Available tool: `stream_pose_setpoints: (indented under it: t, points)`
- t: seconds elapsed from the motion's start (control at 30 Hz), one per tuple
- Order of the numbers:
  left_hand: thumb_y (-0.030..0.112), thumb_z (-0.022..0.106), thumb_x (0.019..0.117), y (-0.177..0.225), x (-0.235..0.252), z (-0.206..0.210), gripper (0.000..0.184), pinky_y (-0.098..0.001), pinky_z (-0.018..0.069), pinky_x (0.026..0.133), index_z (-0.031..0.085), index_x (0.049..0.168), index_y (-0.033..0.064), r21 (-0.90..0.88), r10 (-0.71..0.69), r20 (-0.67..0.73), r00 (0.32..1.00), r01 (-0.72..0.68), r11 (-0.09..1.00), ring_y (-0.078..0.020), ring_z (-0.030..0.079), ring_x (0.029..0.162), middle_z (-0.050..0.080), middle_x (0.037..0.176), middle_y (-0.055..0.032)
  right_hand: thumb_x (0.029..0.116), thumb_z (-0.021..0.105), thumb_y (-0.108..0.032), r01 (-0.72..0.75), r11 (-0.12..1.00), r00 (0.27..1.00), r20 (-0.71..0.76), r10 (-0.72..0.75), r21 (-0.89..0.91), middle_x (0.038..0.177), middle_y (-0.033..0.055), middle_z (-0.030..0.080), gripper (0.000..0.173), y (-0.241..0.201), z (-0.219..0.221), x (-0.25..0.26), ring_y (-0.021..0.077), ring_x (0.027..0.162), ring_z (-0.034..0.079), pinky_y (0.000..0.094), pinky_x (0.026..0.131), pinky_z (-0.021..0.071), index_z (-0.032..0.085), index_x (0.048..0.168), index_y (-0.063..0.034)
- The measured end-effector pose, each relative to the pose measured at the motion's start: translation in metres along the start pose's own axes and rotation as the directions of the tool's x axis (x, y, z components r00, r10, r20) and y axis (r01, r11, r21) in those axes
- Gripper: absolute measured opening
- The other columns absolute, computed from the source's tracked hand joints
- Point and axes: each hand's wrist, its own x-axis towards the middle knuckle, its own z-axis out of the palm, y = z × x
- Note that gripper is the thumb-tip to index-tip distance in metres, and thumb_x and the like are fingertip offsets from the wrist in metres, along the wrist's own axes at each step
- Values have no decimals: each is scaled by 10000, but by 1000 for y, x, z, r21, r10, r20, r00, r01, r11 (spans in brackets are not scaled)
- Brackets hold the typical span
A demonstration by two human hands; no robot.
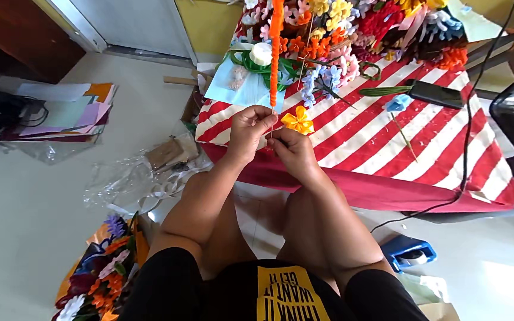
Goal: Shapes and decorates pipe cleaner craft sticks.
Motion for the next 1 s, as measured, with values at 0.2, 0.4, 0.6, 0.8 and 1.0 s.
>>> stream_pose_setpoints:
  t: [0.2, 0.4, 0.6, 0.8, 1.0]
  points:
    - [-50, 644, 924, 0, -1, 2, 162, -171, 555, 674, 680, 916, 108, -1, -16, 0, 1000, 16, 1000, -10, 635, 726, 672, 831, 45, 996, 550, -3, -51, 998, 998, 42, 52, -29, 825, 80, 684, 154, -5, 1, 0, 66, 620, 618, 212, 601, 549, 700, 997, 31]
    - [-47, 652, 919, -1, -1, 2, 156, -171, 555, 666, 679, 918, 107, -2, -21, -6, 1000, 21, 1000, -13, 636, 723, 673, 830, 42, 995, 548, 2, -41, 998, 998, 43, 42, -41, 830, 76, 687, 156, -5, 1, 0, 64, 619, 613, 210, 603, 547, 701, 990, 30]
    - [-40, 650, 924, -2, -1, 1, 152, -177, 554, 656, 684, 928, 109, -6, -22, -7, 1000, 22, 1000, -15, 634, 721, 673, 832, 43, 987, 561, -6, -22, 999, 999, 37, 24, -48, 810, 79, 688, 149, -3, 1, 0, 80, 620, 623, 228, 608, 554, 707, 991, 26]
    - [-33, 633, 944, -1, -2, 2, 157, -180, 561, 708, 708, 950, 104, 1, -39, -27, 999, 39, 999, -14, 652, 759, 698, 865, 49, 967, 611, -27, -31, 999, 999, 18, 31, -9, 759, 54, 665, 104, -4, 1, 0, 47, 600, 599, 192, 580, 529, 705, 957, 14]
    - [-22, 616, 960, 0, -1, 2, 155, -181, 558, 717, 718, 952, 94, -15, -39, -24, 999, 39, 999, -12, 651, 767, 703, 867, 44, 962, 637, -43, -54, 999, 998, 11, 54, 4, 748, 47, 661, 89, -5, 1, -1, 38, 596, 598, 186, 572, 523, 701, 931, 11]
